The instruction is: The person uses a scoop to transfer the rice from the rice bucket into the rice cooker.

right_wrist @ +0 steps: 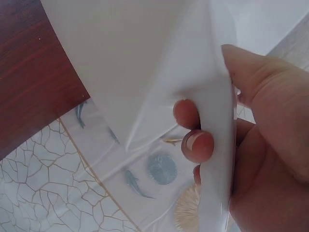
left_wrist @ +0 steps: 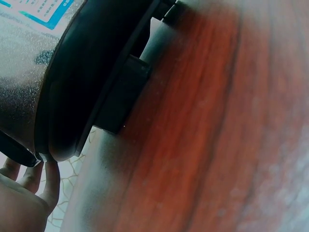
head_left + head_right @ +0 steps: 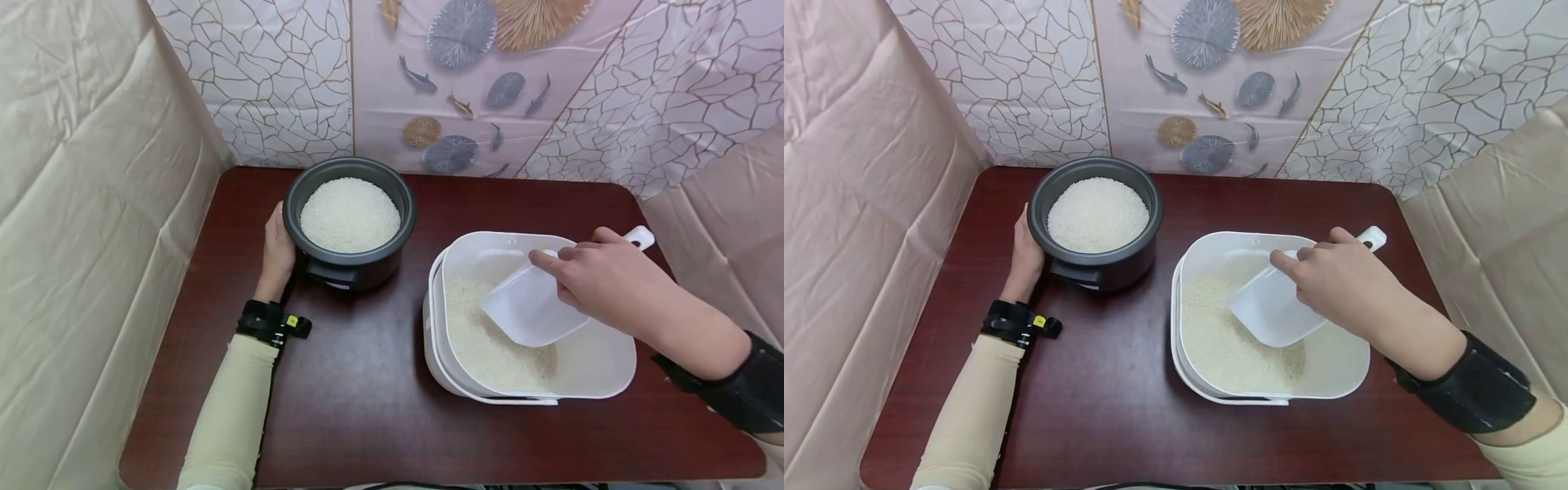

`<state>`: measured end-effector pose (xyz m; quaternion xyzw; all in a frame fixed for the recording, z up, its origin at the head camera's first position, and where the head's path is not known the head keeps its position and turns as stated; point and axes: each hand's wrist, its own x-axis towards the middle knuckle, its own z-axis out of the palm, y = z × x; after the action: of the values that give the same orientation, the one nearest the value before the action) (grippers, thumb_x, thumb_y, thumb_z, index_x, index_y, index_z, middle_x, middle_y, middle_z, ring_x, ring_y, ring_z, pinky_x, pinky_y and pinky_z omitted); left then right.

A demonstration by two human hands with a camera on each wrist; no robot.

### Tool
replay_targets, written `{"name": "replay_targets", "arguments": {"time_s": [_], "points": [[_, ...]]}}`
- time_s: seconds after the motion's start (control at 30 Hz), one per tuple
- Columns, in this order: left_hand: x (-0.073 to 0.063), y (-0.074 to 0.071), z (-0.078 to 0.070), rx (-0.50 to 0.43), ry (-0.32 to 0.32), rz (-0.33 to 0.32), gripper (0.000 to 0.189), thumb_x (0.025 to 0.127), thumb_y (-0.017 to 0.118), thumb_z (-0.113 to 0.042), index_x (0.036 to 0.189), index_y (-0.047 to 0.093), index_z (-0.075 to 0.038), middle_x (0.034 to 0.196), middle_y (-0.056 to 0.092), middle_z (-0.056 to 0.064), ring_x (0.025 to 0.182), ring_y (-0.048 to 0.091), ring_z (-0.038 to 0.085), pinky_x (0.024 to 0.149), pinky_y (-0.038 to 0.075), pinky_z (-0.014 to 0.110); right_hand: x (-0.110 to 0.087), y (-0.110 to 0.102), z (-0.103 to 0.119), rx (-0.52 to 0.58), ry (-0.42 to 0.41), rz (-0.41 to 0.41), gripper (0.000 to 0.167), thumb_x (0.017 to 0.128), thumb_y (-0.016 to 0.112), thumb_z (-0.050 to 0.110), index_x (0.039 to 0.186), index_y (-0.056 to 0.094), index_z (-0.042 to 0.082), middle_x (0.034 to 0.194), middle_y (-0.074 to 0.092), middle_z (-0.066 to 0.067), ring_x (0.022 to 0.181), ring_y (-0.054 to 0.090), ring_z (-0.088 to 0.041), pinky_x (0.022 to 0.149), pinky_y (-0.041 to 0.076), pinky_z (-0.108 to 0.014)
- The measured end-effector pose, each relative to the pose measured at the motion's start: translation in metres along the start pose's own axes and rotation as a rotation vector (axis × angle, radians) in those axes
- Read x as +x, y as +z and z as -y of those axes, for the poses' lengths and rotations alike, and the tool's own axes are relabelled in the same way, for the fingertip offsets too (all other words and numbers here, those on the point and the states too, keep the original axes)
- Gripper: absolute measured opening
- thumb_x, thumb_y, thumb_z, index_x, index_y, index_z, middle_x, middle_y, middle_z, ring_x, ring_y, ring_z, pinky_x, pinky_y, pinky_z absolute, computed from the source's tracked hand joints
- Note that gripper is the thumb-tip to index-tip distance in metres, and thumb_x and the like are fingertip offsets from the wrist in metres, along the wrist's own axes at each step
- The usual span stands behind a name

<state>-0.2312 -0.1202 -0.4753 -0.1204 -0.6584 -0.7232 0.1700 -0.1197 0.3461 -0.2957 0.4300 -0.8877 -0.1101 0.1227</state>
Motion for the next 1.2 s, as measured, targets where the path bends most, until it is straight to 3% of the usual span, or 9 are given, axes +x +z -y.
{"name": "replay_targets", "arguments": {"time_s": [0.2, 0.33, 0.57, 0.77, 1.07, 1.2], "points": [[0.003, -0.004, 0.012, -0.013, -0.004, 0.003, 0.055, 0.113, 0.040, -0.050, 0.139, 0.067, -0.010, 0.126, 0.068, 0.003, 0.120, 0.059, 0.018, 0.106, 0.044, 0.033, 0.001, 0.003, 0.006, -0.056, -0.025, 0.027, 0.055, 0.061, 0.087, -0.004, 0.111, 0.067, 0.005, 0.061, 0.051, -0.003, 0.051, 0.049, -0.023, 0.061, 0.033, -0.039], [0.006, -0.007, 0.027, -0.002, 0.000, -0.011, 0.051, 0.115, 0.038, -0.046, 0.139, 0.067, -0.011, 0.128, 0.068, 0.006, 0.121, 0.059, 0.020, 0.107, 0.044, 0.033, 0.002, 0.005, 0.013, -0.115, -0.023, 0.117, 0.055, 0.064, 0.092, -0.002, 0.113, 0.068, 0.007, 0.067, 0.060, -0.007, 0.055, 0.057, -0.028, 0.063, 0.039, -0.042], [0.002, 0.001, 0.001, -0.021, 0.006, 0.002, 0.053, 0.113, 0.042, -0.048, 0.140, 0.066, -0.009, 0.130, 0.067, 0.004, 0.123, 0.059, 0.019, 0.108, 0.044, 0.034, 0.002, 0.010, 0.020, -0.141, -0.018, 0.122, 0.054, 0.063, 0.094, -0.001, 0.105, 0.063, 0.007, 0.059, 0.051, -0.007, 0.050, 0.050, -0.030, 0.068, 0.046, -0.046], [0.003, 0.001, 0.000, -0.026, 0.037, -0.002, 0.066, 0.107, 0.045, -0.059, 0.140, 0.065, -0.006, 0.129, 0.068, 0.003, 0.121, 0.059, 0.018, 0.107, 0.044, 0.033, 0.002, 0.013, 0.029, -0.158, -0.007, 0.173, 0.044, 0.072, 0.089, -0.006, 0.107, 0.067, 0.009, 0.058, 0.051, -0.006, 0.047, 0.048, -0.026, 0.062, 0.040, -0.041], [0.001, 0.001, 0.001, -0.025, 0.024, 0.000, 0.065, 0.107, 0.044, -0.059, 0.140, 0.066, -0.007, 0.127, 0.068, 0.001, 0.121, 0.059, 0.017, 0.107, 0.044, 0.033, 0.001, 0.022, 0.037, -0.078, 0.042, 0.074, 0.034, 0.071, 0.076, -0.012, 0.087, 0.055, 0.008, 0.050, 0.030, 0.000, 0.041, 0.029, -0.017, 0.051, 0.028, -0.035], [0.001, 0.001, 0.002, -0.028, 0.023, 0.004, 0.064, 0.107, 0.045, -0.059, 0.138, 0.066, -0.007, 0.125, 0.068, 0.001, 0.119, 0.059, 0.017, 0.106, 0.044, 0.032, 0.000, 0.022, 0.038, -0.034, 0.081, 0.134, 0.028, 0.072, 0.074, -0.008, 0.086, 0.057, 0.008, 0.050, 0.033, 0.000, 0.042, 0.032, -0.017, 0.048, 0.029, -0.034]]}}
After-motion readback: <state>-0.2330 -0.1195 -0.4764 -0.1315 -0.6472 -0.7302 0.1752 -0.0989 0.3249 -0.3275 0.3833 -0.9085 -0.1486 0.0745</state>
